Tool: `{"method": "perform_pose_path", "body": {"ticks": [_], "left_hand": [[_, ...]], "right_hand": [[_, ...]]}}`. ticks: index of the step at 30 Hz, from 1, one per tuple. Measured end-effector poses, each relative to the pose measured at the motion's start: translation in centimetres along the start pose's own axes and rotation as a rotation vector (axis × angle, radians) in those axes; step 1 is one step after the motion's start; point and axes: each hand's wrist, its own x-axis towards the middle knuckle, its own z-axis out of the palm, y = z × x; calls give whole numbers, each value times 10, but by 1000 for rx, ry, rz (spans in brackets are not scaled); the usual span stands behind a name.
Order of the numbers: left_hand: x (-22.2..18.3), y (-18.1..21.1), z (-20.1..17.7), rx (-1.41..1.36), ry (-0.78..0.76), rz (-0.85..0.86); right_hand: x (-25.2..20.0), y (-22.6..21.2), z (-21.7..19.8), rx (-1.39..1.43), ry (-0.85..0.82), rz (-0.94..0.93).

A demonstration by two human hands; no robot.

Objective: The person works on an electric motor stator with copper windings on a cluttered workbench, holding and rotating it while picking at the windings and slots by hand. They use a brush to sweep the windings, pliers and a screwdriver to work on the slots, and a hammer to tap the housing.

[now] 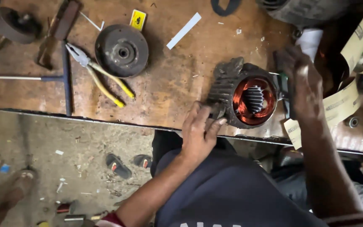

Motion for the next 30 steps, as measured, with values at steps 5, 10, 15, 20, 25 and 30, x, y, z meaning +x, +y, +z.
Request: {"method": "perform_pose_path", "body": {"ticks": [5, 10, 15, 20, 25, 30], "left_hand": [[8, -1, -14, -142, -48, 5], [30, 13, -8, -92, 39, 35], [80, 49, 31, 239, 47, 357], [111, 41, 82, 792, -364, 318], [111, 28, 76, 814, -419, 446], [109, 30, 72, 701, -394, 472]], "right_hand": [[-51, 19, -17, -307, 117, 239], [-59, 11, -12, -328, 64, 243], [-54, 20, -14, -213, 85, 327], [-74, 56, -33, -140, 156, 244], [-120, 97, -64, -2, 284, 331], [-130, 97, -84, -266, 244, 335]]}}
